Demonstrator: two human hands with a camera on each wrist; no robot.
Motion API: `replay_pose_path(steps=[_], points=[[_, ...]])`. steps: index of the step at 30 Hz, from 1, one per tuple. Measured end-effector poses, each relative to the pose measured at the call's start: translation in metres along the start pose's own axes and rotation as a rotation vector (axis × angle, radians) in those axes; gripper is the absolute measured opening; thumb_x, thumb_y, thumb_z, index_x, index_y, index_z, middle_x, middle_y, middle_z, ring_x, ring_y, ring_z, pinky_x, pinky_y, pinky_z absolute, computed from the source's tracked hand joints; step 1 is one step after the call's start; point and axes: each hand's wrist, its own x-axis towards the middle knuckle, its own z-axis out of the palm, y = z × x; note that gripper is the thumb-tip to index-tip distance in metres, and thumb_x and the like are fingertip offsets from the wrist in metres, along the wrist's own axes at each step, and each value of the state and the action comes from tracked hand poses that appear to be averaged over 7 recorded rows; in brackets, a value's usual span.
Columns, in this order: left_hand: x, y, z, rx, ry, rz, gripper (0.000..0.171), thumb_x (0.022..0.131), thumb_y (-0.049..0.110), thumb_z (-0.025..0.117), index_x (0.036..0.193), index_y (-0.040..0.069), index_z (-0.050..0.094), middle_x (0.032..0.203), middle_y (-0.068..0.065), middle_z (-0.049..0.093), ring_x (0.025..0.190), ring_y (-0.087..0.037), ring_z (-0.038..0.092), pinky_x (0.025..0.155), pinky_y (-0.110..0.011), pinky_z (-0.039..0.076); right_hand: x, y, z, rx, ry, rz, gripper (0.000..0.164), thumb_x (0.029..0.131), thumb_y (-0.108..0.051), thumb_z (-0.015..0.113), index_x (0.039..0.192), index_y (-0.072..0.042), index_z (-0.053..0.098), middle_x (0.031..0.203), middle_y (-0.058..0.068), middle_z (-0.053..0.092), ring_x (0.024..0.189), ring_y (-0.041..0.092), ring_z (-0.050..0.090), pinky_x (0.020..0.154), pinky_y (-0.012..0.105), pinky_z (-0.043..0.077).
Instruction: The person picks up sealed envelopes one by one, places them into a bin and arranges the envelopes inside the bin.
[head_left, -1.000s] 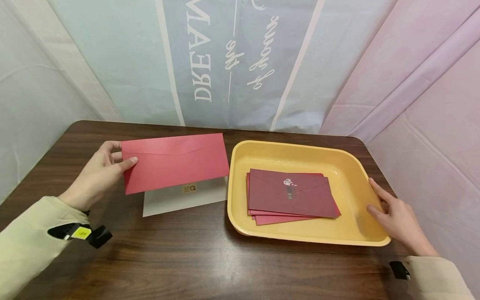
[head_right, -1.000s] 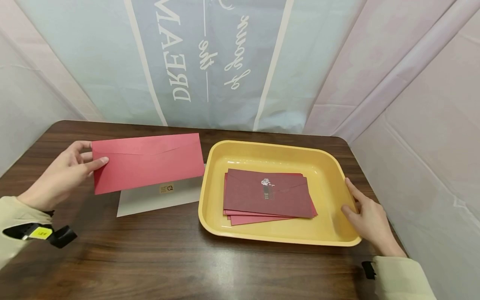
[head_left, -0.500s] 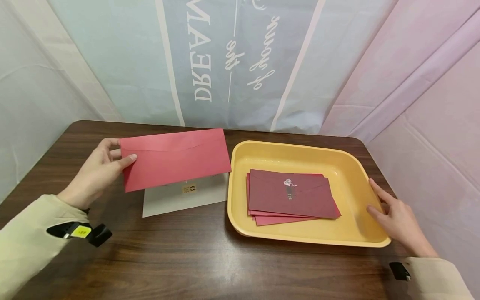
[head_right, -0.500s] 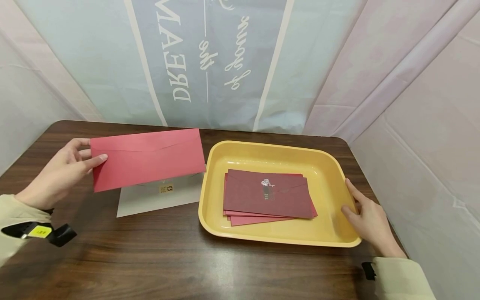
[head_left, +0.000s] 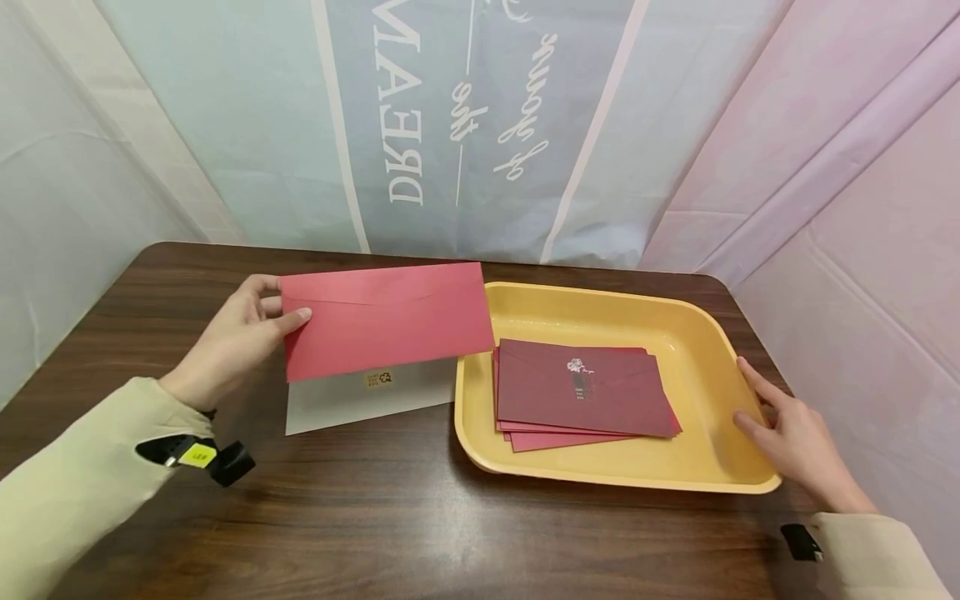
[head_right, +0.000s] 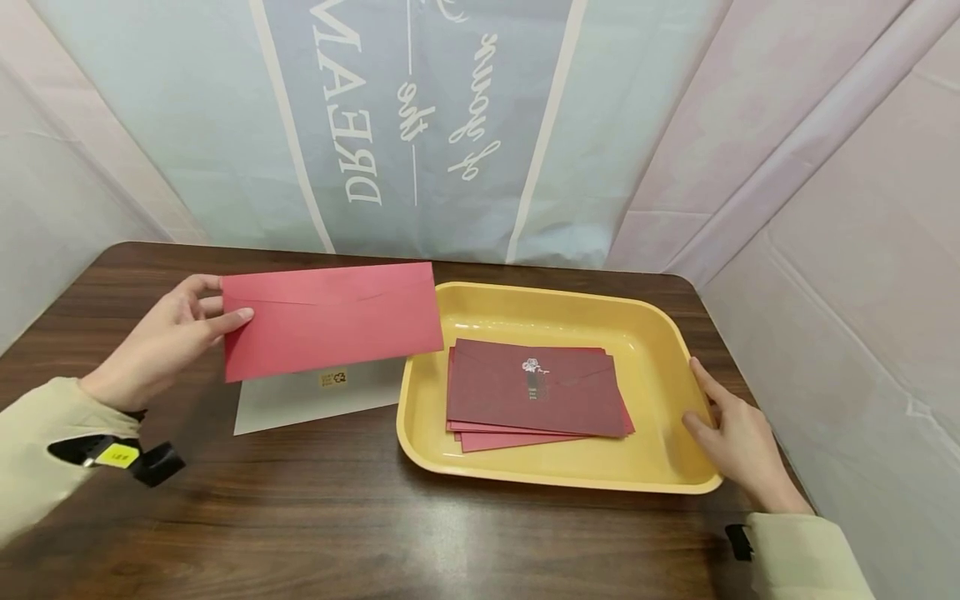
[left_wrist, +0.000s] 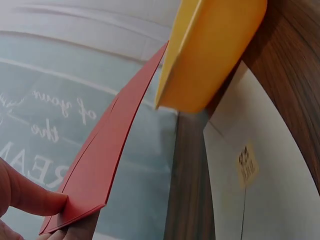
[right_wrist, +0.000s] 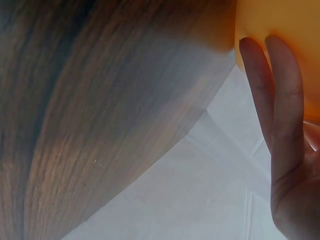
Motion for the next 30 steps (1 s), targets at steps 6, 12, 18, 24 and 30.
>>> replay_pose_path(steps=[6, 12, 18, 24, 30], points=[[0.004, 0.014, 0.020, -0.077, -0.045, -0.004, 0.048, 0.100, 0.010, 0.046, 0.135, -0.008, 0.019, 0.131, -0.030, 0.047, 0.078, 0.001, 0.064, 0.071, -0.020, 0.054, 0.000, 0.000, 0.000, -0.009, 0.004, -0.003, 0.071, 0.086, -0.010, 0.067, 0.148, -0.010, 0.034, 0.090, 0.033, 0.067, 0.062, -0.014, 0.048, 0.052, 0.019, 0.041], [0.011, 0.031, 0.049, -0.123, -0.089, 0.001, 0.044, 0.098, 0.006, 0.049, 0.132, -0.008, 0.024, 0.127, -0.030, 0.052, 0.077, -0.004, 0.066, 0.072, -0.022, 0.054, 0.000, 0.001, -0.001, -0.006, 0.012, -0.013, 0.070, 0.086, -0.010, 0.067, 0.148, -0.009, 0.034, 0.095, 0.036, 0.065, 0.065, -0.017, 0.046, 0.053, 0.017, 0.041], [0.019, 0.040, 0.083, -0.104, -0.153, 0.011, 0.042, 0.097, 0.005, 0.051, 0.131, -0.006, 0.029, 0.121, -0.028, 0.057, 0.079, -0.012, 0.067, 0.072, -0.026, 0.054, 0.001, 0.000, -0.001, 0.005, 0.011, -0.025, 0.070, 0.086, -0.008, 0.067, 0.148, -0.008, 0.035, 0.093, 0.036, 0.065, 0.064, -0.016, 0.048, 0.052, 0.014, 0.040], [0.023, 0.047, 0.112, -0.103, -0.182, 0.026, 0.038, 0.096, 0.005, 0.053, 0.127, -0.005, 0.035, 0.117, -0.027, 0.062, 0.081, -0.020, 0.069, 0.073, -0.031, 0.055, 0.002, 0.000, -0.001, 0.009, 0.010, -0.022, 0.070, 0.086, -0.008, 0.067, 0.148, -0.008, 0.034, 0.096, 0.039, 0.064, 0.063, -0.015, 0.049, 0.051, 0.014, 0.040], [0.027, 0.054, 0.138, -0.113, -0.228, -0.006, 0.036, 0.096, 0.006, 0.054, 0.127, -0.001, 0.037, 0.117, -0.023, 0.062, 0.080, -0.020, 0.069, 0.070, -0.031, 0.055, 0.002, 0.000, -0.002, 0.011, 0.017, -0.032, 0.069, 0.086, -0.007, 0.067, 0.147, -0.007, 0.035, 0.094, 0.037, 0.065, 0.064, -0.016, 0.048, 0.052, 0.013, 0.039]])
